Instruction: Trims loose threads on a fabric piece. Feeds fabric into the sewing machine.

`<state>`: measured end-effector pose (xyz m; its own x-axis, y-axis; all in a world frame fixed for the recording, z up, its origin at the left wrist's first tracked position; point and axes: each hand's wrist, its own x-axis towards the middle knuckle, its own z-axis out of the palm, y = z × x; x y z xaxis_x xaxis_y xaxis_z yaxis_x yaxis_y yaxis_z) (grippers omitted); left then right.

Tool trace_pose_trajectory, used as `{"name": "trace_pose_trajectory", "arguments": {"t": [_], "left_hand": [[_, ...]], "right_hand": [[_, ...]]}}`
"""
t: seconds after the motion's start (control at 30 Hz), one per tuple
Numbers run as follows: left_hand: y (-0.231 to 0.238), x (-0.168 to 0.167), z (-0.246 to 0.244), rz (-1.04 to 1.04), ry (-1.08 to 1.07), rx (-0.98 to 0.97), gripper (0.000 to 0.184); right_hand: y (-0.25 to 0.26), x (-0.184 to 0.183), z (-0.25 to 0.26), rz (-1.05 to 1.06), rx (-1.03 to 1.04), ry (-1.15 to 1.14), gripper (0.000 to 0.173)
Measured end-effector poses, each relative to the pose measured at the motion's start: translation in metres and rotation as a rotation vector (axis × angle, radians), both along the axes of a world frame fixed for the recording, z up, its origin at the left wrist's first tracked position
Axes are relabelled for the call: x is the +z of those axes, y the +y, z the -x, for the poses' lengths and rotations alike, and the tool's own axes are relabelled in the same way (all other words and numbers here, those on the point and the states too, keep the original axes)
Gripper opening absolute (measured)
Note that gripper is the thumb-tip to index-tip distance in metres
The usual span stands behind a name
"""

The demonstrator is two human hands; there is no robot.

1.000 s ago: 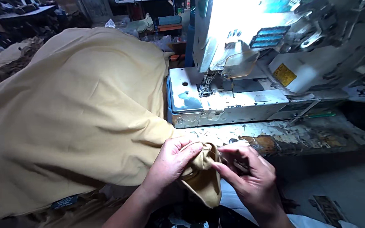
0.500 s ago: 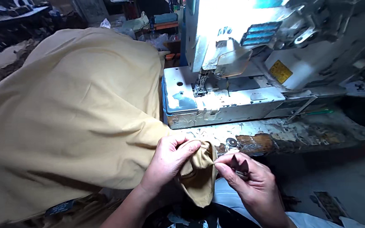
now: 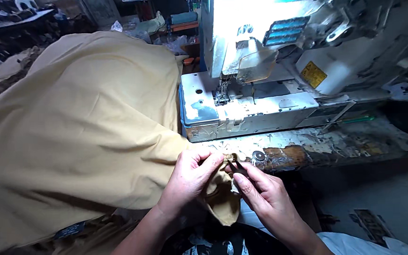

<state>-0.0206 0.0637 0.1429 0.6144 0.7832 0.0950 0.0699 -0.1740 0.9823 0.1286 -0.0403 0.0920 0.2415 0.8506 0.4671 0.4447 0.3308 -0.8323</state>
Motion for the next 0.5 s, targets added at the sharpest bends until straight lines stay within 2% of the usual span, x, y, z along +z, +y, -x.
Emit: {"name": "trace_pose_trajectory", "arguments": {"t": [0.37, 0.5], "left_hand": [[0.0009, 0.0005, 0.0022, 0.016, -0.016, 0.007, 0.025], [0.0002, -0.0011, 0.0027, 0.040, -0.041, -0.020, 0.020]], "right_hand": [[0.0021, 0.0006, 0.0027, 0.012, -0.010, -0.023, 0.028], [0.0019, 0.0009, 0.0040, 0.026, -0.031, -0.002, 0.028]]}}
